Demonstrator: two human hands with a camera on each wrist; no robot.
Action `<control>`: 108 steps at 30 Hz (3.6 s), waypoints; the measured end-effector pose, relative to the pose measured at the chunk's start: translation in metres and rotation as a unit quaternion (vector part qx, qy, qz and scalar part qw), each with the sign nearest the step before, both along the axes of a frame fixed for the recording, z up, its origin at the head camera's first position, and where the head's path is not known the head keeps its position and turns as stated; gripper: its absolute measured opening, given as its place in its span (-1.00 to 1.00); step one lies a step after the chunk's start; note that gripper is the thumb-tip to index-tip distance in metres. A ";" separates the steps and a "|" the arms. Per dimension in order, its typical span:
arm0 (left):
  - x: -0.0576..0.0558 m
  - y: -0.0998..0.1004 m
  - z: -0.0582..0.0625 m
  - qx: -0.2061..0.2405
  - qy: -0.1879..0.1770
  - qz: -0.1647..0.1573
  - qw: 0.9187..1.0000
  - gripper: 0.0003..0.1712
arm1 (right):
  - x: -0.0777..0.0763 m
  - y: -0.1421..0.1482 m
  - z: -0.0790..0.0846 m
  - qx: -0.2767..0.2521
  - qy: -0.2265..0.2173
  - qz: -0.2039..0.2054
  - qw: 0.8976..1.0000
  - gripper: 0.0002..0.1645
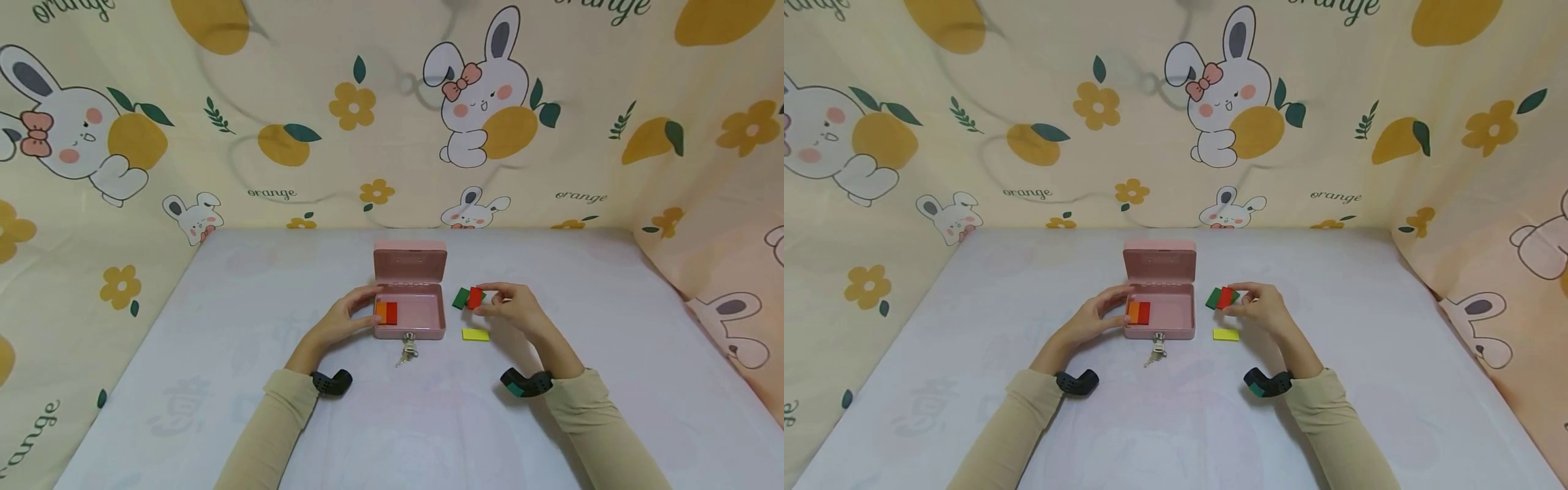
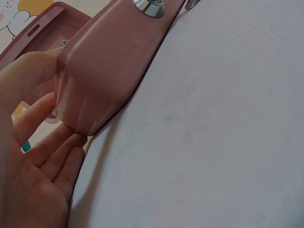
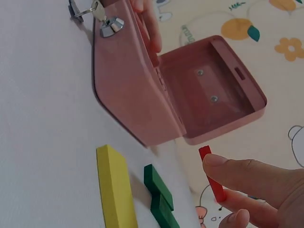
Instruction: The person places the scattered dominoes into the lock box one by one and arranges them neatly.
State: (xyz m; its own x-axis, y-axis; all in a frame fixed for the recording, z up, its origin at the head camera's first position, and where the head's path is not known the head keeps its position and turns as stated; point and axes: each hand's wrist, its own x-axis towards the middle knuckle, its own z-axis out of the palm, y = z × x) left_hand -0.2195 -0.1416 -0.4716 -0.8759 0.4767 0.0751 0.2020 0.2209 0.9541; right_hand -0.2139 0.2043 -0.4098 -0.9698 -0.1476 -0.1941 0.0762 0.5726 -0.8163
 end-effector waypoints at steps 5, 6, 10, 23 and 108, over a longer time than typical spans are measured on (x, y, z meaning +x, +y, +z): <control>0.000 0.000 -0.001 -0.003 -0.002 0.005 1.000 -0.31 | 0.000 -0.005 0.002 -0.011 0.003 0.008 1.000 -0.33; 0.000 -0.001 -0.001 -0.003 -0.003 0.005 1.000 -0.31 | 0.000 -0.006 0.002 -0.014 0.005 0.008 1.000 -0.34; -0.001 0.000 -0.002 -0.006 -0.008 0.007 1.000 -0.31 | 0.000 -0.011 0.003 -0.020 0.013 0.010 1.000 -0.35; 0.000 0.000 -0.002 -0.008 -0.013 0.008 1.000 -0.32 | -0.003 -0.026 0.005 -0.024 0.013 0.024 0.999 -0.36; 0.000 0.001 0.000 -0.035 -0.018 0.020 0.999 -0.39 | -0.012 -0.122 -0.011 0.058 0.056 0.105 0.991 -0.46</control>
State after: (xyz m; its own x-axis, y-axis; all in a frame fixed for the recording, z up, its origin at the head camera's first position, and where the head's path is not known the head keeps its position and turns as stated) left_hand -0.2199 -0.1405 -0.4716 -0.8956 0.4447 0.0113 0.1577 0.2937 0.9428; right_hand -0.2261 0.0826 -0.4209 -0.9365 -0.3316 -0.1137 -0.1428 0.6571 -0.7402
